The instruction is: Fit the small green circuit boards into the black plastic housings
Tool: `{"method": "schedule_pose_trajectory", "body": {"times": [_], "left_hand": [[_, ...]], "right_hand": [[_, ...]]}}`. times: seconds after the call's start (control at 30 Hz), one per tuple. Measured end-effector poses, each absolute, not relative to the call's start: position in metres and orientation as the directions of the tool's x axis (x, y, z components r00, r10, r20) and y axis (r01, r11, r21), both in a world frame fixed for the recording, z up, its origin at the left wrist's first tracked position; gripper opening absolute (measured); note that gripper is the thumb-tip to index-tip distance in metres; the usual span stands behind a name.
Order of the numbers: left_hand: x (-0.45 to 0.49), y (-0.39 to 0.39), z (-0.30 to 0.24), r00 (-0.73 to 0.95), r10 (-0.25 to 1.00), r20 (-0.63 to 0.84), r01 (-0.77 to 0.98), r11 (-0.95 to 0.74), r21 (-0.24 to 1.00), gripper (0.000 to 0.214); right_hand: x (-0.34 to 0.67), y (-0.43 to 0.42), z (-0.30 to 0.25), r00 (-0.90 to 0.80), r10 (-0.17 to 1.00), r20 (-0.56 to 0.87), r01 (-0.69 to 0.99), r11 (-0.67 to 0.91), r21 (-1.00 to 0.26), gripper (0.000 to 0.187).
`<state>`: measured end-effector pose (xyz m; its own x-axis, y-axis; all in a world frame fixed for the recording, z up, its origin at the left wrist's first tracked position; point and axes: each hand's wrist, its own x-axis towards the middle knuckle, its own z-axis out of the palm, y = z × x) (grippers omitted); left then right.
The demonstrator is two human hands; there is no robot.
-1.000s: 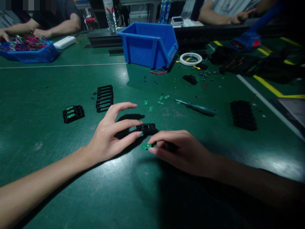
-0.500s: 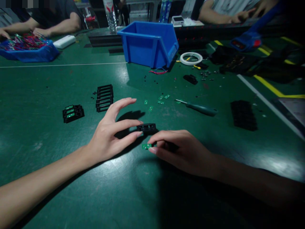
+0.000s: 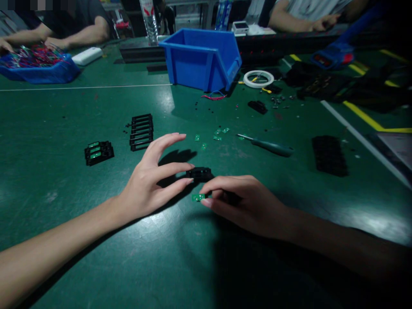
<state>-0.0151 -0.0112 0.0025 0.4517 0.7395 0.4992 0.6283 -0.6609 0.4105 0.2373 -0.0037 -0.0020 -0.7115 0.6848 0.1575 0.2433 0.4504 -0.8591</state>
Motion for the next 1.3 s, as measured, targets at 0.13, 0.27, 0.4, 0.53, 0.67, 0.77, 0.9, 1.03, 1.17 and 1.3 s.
{"method": "schedule_pose_trajectory", "body": {"times": [0.13, 0.27, 0.4, 0.53, 0.67, 0.77, 0.9, 1.03, 1.17, 1.3], "left_hand": [[-0.0147, -0.0111, 0.0028, 0.454, 0.742, 0.494, 0.626, -0.660, 0.415, 0.023], [-0.0149, -0.0112, 0.0032, 0.451, 0.746, 0.490, 0.626, -0.656, 0.423, 0.023], [-0.0153, -0.0116, 0.0033, 0.454, 0.744, 0.491, 0.621, -0.659, 0.424, 0.023], [-0.0151, -0.0119, 0.0026, 0.452, 0.746, 0.489, 0.622, -0.657, 0.427, 0.023], [-0.0149, -0.0119, 0.0020, 0.449, 0.750, 0.487, 0.627, -0.652, 0.426, 0.024], [-0.0149, -0.0117, 0.0017, 0.447, 0.749, 0.490, 0.624, -0.653, 0.428, 0.023], [-0.0147, -0.0115, 0.0015, 0.446, 0.749, 0.490, 0.620, -0.654, 0.433, 0.023], [-0.0145, -0.0118, 0.0022, 0.451, 0.747, 0.489, 0.619, -0.656, 0.432, 0.023], [-0.0146, -0.0118, 0.0028, 0.451, 0.747, 0.489, 0.616, -0.657, 0.435, 0.023], [-0.0147, -0.0116, 0.0023, 0.451, 0.750, 0.484, 0.618, -0.654, 0.437, 0.023]], "right_hand": [[0.2374, -0.0036, -0.0023, -0.709, 0.686, 0.162, 0.240, 0.451, -0.860, 0.017], [0.2376, -0.0042, -0.0015, -0.710, 0.686, 0.157, 0.244, 0.449, -0.859, 0.016], [0.2372, -0.0045, -0.0019, -0.706, 0.691, 0.154, 0.248, 0.445, -0.860, 0.016], [0.2365, -0.0040, -0.0022, -0.715, 0.683, 0.151, 0.243, 0.445, -0.862, 0.017], [0.2367, -0.0039, -0.0013, -0.712, 0.687, 0.146, 0.252, 0.445, -0.859, 0.017], [0.2373, -0.0041, -0.0015, -0.713, 0.687, 0.142, 0.256, 0.443, -0.859, 0.017], [0.2375, -0.0037, -0.0031, -0.717, 0.682, 0.145, 0.248, 0.443, -0.861, 0.017], [0.2376, -0.0035, -0.0033, -0.710, 0.688, 0.149, 0.243, 0.439, -0.865, 0.016], [0.2376, -0.0038, -0.0020, -0.709, 0.690, 0.144, 0.248, 0.435, -0.865, 0.016], [0.2373, -0.0043, -0.0017, -0.713, 0.684, 0.155, 0.240, 0.446, -0.862, 0.015]]}}
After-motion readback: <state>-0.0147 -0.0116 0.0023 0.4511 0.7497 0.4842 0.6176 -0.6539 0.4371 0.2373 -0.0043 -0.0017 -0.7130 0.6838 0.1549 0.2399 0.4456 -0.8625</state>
